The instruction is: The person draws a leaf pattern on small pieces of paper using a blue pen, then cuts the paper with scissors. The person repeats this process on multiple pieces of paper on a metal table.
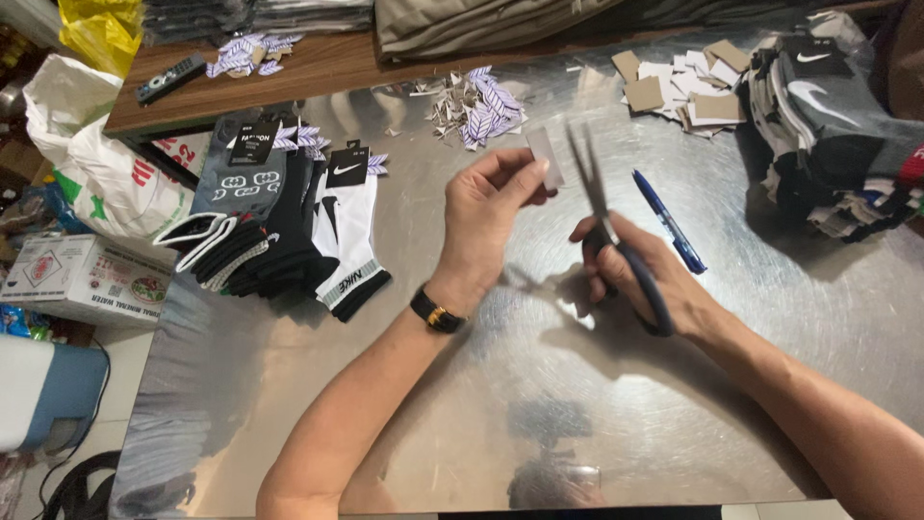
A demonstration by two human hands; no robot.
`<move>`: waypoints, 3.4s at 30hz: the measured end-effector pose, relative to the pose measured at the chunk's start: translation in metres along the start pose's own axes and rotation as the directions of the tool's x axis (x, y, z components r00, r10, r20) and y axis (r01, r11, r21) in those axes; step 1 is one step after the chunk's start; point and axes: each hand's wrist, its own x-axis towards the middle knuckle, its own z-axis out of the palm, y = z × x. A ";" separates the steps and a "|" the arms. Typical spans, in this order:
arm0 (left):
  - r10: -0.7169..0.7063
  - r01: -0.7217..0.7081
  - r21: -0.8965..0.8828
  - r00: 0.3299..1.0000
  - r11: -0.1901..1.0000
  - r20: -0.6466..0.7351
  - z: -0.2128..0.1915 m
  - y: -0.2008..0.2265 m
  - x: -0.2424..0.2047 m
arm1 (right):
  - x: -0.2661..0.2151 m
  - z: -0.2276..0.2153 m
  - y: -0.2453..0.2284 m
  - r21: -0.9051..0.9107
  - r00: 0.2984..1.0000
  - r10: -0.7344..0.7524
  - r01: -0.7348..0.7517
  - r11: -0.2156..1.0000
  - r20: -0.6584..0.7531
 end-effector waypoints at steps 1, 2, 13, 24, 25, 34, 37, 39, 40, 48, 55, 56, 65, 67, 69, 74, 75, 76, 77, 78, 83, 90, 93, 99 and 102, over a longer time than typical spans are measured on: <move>-0.082 0.082 -0.015 0.996 0.997 0.038 -0.007 -0.005 0.003 | 0.000 -0.003 0.002 -0.005 0.999 -0.031 0.031 1.000 -0.021; -0.156 0.158 -0.027 0.985 0.987 0.079 -0.016 -0.010 0.009 | 0.003 -0.009 0.004 -0.015 0.997 -0.068 0.067 0.998 -0.042; -0.257 0.269 0.344 0.963 0.900 -0.079 -0.064 -0.095 0.097 | 0.012 -0.040 0.010 0.342 0.988 0.010 0.044 0.939 -0.155; -0.319 0.315 0.104 0.947 0.943 0.027 -0.019 -0.069 0.053 | 0.009 -0.044 0.004 0.194 0.982 -0.015 0.052 0.980 -0.187; -0.256 0.250 0.091 0.964 0.964 0.066 -0.013 -0.059 0.047 | 0.011 -0.044 0.003 0.176 0.987 -0.038 0.066 0.982 -0.158; -0.059 0.061 -0.058 0.998 0.996 0.020 0.023 -0.010 0.009 | 0.001 -0.014 0.001 0.159 0.999 0.006 0.003 0.987 -0.053; -0.040 0.040 -0.006 0.999 0.999 -0.003 0.025 0.000 0.009 | -0.001 -0.008 -0.004 0.080 0.999 0.023 -0.021 0.997 -0.031; -0.046 0.046 -0.007 0.999 0.999 -0.007 0.026 0.002 0.008 | -0.001 -0.007 -0.007 0.040 1.000 0.015 -0.014 0.999 -0.018; -0.054 0.054 -0.009 0.999 0.998 0.001 0.026 0.001 0.008 | -0.001 -0.007 -0.008 0.035 1.000 0.023 -0.022 0.999 -0.019; -0.061 0.061 -0.005 0.997 0.998 0.048 0.030 -0.005 0.003 | -0.002 -0.003 -0.011 0.029 0.999 0.024 -0.023 0.999 -0.036; -0.020 0.019 0.061 1.000 0.998 0.008 0.033 -0.005 -0.001 | -0.002 -0.002 -0.014 -0.166 0.993 0.041 -0.060 0.984 -0.112; -0.027 0.027 0.065 1.000 0.997 -0.001 0.034 -0.004 -0.001 | -0.002 -0.002 -0.015 -0.165 0.992 0.036 -0.055 0.985 -0.120; -0.089 0.094 0.103 0.995 0.990 -0.049 0.036 -0.002 -0.007 | -0.003 0.004 -0.006 -0.222 0.969 0.145 -0.189 0.957 -0.199; -0.085 0.089 0.122 0.995 0.989 -0.043 0.041 0.002 -0.002 | -0.001 0.000 -0.010 -0.189 0.963 0.156 -0.199 0.962 -0.219; -0.096 0.099 0.058 0.994 0.993 -0.046 0.042 0.006 0.000 | 0.001 0.000 -0.013 -0.092 0.969 0.158 -0.178 0.980 -0.192; -0.071 0.072 0.052 0.997 0.996 -0.023 0.038 0.000 -0.005 | -0.006 0.001 -0.010 -0.126 0.991 0.064 -0.079 0.989 -0.120; -0.070 0.071 0.047 0.997 0.996 -0.017 0.037 -0.002 -0.003 | -0.005 -0.001 -0.009 -0.123 0.995 0.011 -0.023 0.992 -0.099; -0.067 0.068 0.046 0.998 0.997 -0.014 0.037 -0.003 -0.002 | -0.003 -0.003 -0.008 -0.122 0.996 -0.011 0.000 0.993 -0.090; -0.065 0.065 0.044 0.998 0.997 -0.011 0.036 -0.004 -0.003 | -0.004 -0.003 -0.008 -0.120 0.996 -0.032 0.022 0.992 -0.081; -0.057 0.057 0.042 0.998 0.997 -0.007 0.036 -0.005 -0.002 | -0.003 -0.004 -0.009 -0.122 0.996 -0.058 0.049 0.991 -0.072; -0.067 0.067 0.046 0.998 0.997 -0.007 0.037 -0.004 -0.004 | -0.006 0.000 -0.014 -0.113 0.993 0.059 -0.070 0.991 -0.097; -0.055 0.055 0.016 0.998 0.998 0.008 0.038 -0.004 -0.004 | -0.004 0.001 -0.010 -0.143 0.982 0.108 -0.130 0.981 -0.157; -0.069 0.069 0.035 0.997 0.997 -0.025 0.039 -0.004 -0.003 | -0.004 0.001 -0.006 -0.083 0.990 0.052 -0.063 0.995 -0.127; -0.065 0.065 0.071 0.998 0.995 0.001 0.037 -0.002 -0.003 | -0.003 0.000 -0.004 -0.043 0.986 0.093 -0.099 0.994 -0.136; -0.069 0.069 0.060 0.998 0.996 -0.005 0.036 -0.003 -0.002 | -0.004 -0.001 -0.003 -0.021 0.985 0.107 -0.111 0.994 -0.135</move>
